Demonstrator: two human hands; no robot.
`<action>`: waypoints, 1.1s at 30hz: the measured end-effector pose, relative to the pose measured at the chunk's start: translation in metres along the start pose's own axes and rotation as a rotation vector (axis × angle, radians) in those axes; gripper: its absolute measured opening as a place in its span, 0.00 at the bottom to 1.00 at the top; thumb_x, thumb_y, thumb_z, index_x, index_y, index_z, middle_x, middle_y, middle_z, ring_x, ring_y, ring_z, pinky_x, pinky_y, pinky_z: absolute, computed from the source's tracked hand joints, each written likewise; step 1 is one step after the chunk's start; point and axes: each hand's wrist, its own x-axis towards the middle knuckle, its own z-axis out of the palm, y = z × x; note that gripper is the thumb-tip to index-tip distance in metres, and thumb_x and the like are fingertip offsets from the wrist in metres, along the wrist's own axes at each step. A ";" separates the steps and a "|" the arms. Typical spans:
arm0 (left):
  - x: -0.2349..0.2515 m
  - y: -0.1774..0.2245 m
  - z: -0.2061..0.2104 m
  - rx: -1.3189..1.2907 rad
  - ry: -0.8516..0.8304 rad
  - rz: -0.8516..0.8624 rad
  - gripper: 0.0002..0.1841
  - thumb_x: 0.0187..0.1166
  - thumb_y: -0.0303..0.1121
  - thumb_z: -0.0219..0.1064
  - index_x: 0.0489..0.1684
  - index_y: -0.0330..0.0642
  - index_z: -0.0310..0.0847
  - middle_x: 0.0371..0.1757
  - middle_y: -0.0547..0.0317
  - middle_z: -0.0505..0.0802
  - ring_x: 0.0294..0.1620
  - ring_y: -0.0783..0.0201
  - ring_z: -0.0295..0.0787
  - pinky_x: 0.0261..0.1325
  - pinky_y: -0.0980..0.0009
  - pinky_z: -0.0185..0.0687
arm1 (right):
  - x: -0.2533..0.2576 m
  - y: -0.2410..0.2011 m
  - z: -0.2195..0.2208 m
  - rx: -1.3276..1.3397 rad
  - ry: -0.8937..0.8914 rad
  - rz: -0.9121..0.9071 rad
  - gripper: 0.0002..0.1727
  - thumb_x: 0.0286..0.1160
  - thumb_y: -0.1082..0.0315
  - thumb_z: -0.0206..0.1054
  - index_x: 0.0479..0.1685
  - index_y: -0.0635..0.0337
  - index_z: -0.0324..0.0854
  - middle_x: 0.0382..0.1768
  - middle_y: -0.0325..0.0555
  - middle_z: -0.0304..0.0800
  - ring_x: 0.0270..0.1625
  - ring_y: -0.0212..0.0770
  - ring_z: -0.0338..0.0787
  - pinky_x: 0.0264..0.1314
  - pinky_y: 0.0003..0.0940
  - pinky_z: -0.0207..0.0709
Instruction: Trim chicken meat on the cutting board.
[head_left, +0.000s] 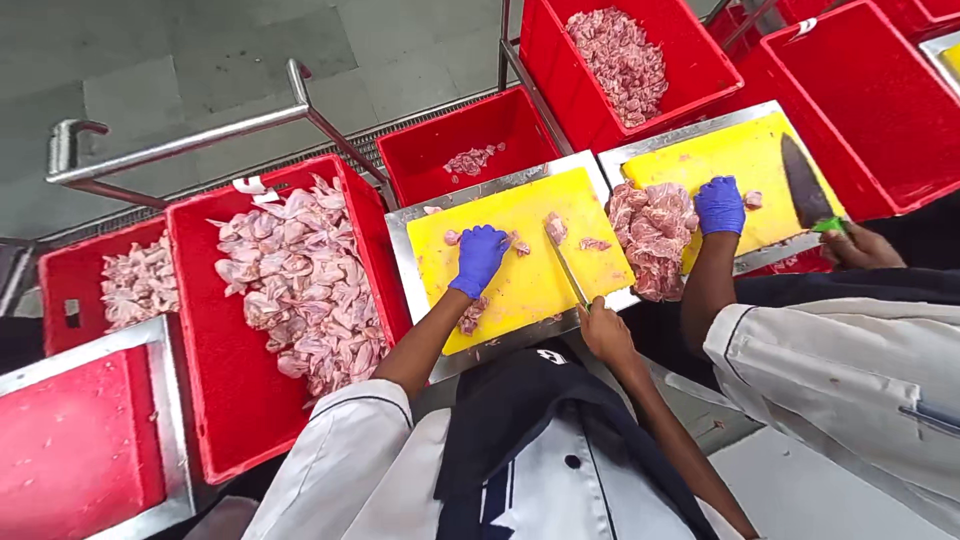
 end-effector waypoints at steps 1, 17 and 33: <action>-0.010 -0.003 0.001 0.003 0.008 -0.025 0.18 0.87 0.47 0.61 0.58 0.49 0.92 0.58 0.46 0.94 0.65 0.42 0.87 0.75 0.42 0.72 | -0.005 -0.004 -0.001 0.000 0.009 -0.013 0.31 0.93 0.44 0.48 0.69 0.67 0.72 0.49 0.64 0.90 0.58 0.63 0.92 0.60 0.59 0.83; -0.012 -0.021 -0.014 -0.029 -0.028 0.056 0.12 0.81 0.37 0.67 0.53 0.44 0.92 0.60 0.48 0.94 0.70 0.45 0.85 0.80 0.46 0.70 | 0.035 -0.109 0.019 0.157 -0.134 -0.220 0.30 0.94 0.45 0.46 0.67 0.67 0.73 0.51 0.63 0.87 0.57 0.61 0.91 0.58 0.60 0.83; -0.001 0.106 -0.082 -0.209 0.060 0.596 0.13 0.84 0.21 0.56 0.51 0.29 0.89 0.56 0.36 0.93 0.57 0.40 0.91 0.61 0.50 0.86 | -0.032 0.056 0.031 0.357 -0.075 -0.023 0.30 0.92 0.44 0.51 0.60 0.68 0.77 0.39 0.62 0.87 0.46 0.61 0.90 0.52 0.61 0.80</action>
